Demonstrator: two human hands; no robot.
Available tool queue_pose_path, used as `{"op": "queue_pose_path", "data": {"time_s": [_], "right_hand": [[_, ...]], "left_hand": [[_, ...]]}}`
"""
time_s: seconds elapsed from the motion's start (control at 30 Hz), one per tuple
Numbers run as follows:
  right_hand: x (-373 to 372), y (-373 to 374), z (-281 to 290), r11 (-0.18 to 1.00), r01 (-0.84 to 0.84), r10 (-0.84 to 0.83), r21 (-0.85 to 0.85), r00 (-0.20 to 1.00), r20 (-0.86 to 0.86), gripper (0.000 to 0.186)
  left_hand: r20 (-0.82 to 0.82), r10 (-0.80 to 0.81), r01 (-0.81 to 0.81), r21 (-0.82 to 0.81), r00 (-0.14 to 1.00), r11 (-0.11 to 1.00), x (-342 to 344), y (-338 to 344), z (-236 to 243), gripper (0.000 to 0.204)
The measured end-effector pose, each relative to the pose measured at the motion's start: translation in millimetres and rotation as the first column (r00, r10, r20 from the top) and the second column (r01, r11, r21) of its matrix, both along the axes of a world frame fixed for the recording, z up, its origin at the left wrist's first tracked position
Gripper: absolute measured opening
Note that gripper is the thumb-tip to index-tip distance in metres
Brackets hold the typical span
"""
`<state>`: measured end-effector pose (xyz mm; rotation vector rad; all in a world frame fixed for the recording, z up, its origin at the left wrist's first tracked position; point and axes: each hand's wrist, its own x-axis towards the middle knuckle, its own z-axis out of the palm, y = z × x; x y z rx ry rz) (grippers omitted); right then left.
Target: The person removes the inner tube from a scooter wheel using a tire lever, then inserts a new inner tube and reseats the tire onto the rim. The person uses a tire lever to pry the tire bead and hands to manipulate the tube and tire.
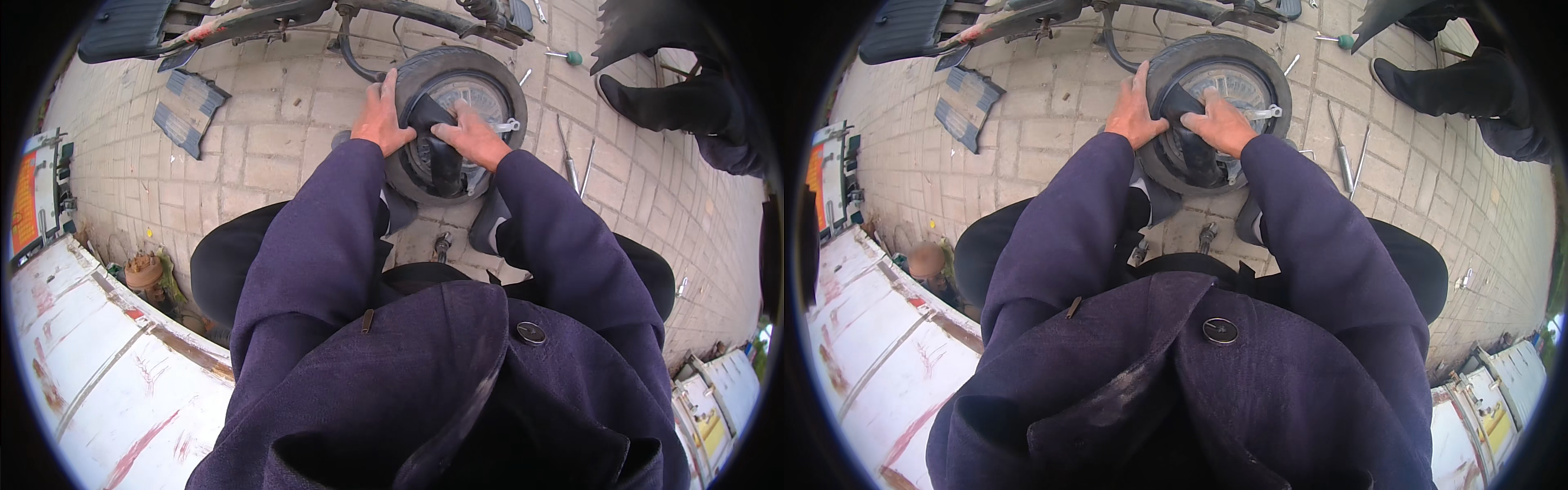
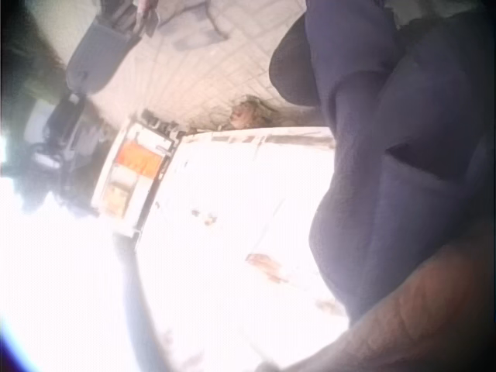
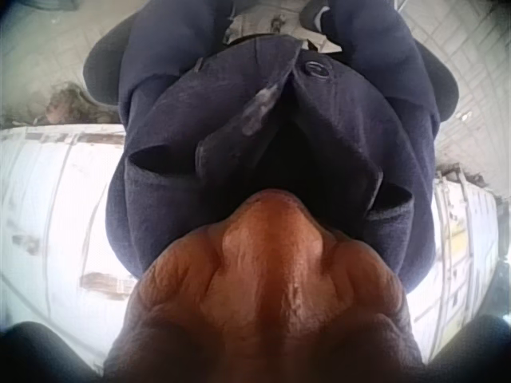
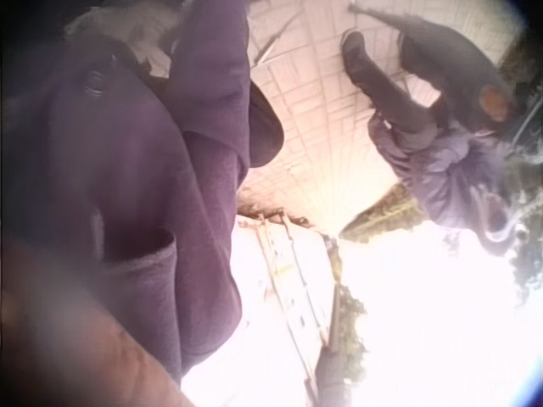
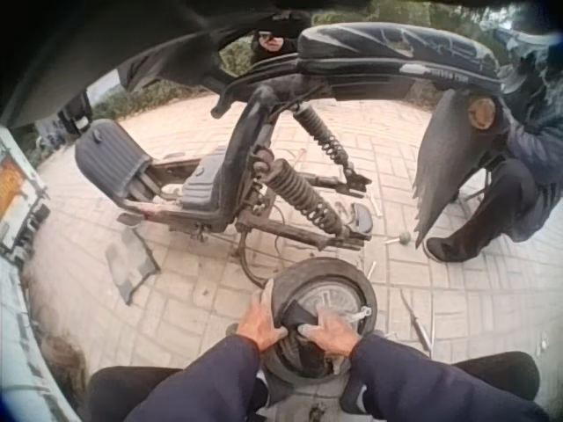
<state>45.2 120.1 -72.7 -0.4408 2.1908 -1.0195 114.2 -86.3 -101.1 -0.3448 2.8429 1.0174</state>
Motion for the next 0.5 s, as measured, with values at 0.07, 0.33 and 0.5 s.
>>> {"op": "queue_pose_path", "data": {"time_s": [0.07,0.33,0.5], "right_hand": [[5.2,17.7,-4.5,0.983,0.140,-0.114,-0.116,0.972,0.205,0.061],[116.7,94.8,-38.2,0.984,-0.152,0.144,0.098,0.987,0.076,0.035],[127.1,98.5,-77.2,0.977,-0.025,0.038,0.212,0.998,-0.059,0.042]], "left_hand": [[0.033,0.040,-0.039,-0.030,0.999,0.999,0.3,2.0,-1.5,0.117],[-0.263,0.115,-0.235,-0.487,0.958,0.841,50.4,60.6,4.2,0.085],[0.083,0.412,-0.419,0.257,0.907,0.871,82.9,96.6,-1.1,0.072]]}}
